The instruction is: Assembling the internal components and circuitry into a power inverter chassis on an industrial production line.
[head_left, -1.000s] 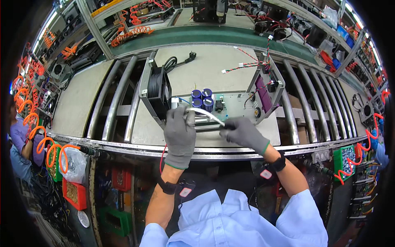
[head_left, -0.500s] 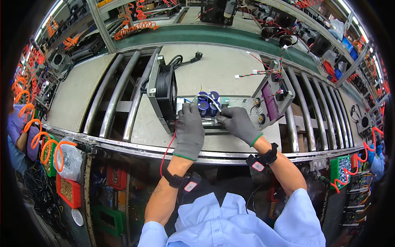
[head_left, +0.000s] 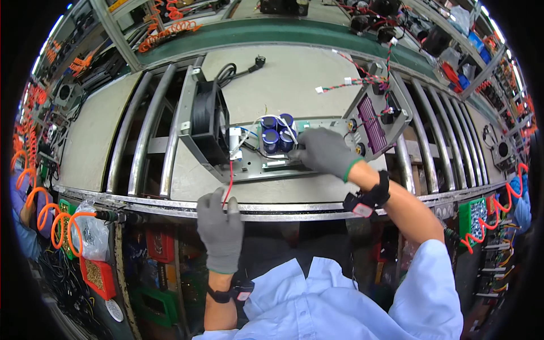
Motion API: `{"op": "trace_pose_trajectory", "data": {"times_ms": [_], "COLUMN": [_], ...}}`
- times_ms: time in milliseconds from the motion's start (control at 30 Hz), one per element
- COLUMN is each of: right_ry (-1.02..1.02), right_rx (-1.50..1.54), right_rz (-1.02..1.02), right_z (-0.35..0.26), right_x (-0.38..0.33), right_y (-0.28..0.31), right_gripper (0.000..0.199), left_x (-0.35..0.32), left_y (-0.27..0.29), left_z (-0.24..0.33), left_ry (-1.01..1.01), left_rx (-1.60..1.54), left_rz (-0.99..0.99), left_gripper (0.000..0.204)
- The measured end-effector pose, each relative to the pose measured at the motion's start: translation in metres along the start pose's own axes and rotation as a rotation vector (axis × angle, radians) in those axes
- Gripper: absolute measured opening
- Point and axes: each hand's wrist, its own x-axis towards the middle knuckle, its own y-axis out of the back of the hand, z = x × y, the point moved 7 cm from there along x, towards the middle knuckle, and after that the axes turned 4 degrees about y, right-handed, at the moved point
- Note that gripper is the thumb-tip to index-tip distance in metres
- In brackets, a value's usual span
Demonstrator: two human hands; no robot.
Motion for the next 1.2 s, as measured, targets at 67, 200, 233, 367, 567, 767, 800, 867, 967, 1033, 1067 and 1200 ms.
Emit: {"op": "trace_pose_trajectory", "data": {"times_ms": [67, 200, 233, 367, 567, 767, 800, 867, 967, 1033, 1067, 1200], "right_ry": [0.0, 0.056, 0.08, 0.0, -0.022, 0.259, 0.261, 0.301, 0.348, 0.346, 0.354, 0.315], "right_rx": [-0.047, -0.119, -0.083, 0.208, 0.08, 0.082, 0.087, 0.015, 0.001, 0.002, 0.024, 0.006], "right_rz": [-0.122, -0.279, -0.328, -0.394, 0.024, 0.396, 0.389, 0.386, 0.443, 0.447, 0.461, 0.425], "right_z": [0.005, -0.003, -0.008, 0.018, -0.005, -0.027, -0.024, -0.022, -0.02, -0.023, -0.024, -0.021], "right_x": [0.009, 0.025, 0.027, 0.032, -0.019, -0.024, -0.019, -0.013, -0.014, -0.016, -0.017, -0.015], "right_y": [0.005, 0.012, 0.012, -0.007, -0.002, -0.015, -0.018, -0.022, -0.022, -0.023, -0.019, -0.021], "right_gripper": [0.054, 0.048, 0.045, 0.046, 0.037, 0.018, 0.018, 0.014, 0.009, 0.007, 0.007, 0.008], "left_x": [-0.008, -0.019, -0.018, -0.027, -0.037, -0.037, -0.038, -0.036, -0.033, -0.028, -0.025, -0.026], "left_y": [-0.007, -0.025, -0.021, -0.058, -0.077, -0.078, -0.078, -0.079, -0.079, -0.078, -0.078, -0.086], "left_z": [-0.028, -0.04, -0.034, -0.002, -0.002, 0.0, -0.002, -0.002, 0.001, 0.006, 0.008, 0.007], "left_ry": [0.272, 0.172, 0.172, 0.629, 0.585, 0.584, 0.595, 0.597, 0.616, 0.567, 0.566, 0.612], "left_rx": [-0.079, -0.229, -0.219, -0.715, -0.809, -0.787, -0.795, -0.801, -0.798, -0.767, -0.771, -0.856], "left_rz": [-0.181, -0.285, -0.295, -0.545, -0.529, -0.551, -0.544, -0.539, -0.527, -0.542, -0.551, -0.562], "left_gripper": [0.023, 0.019, 0.019, 0.018, 0.019, 0.019, 0.019, 0.019, 0.019, 0.02, 0.02, 0.021]}}
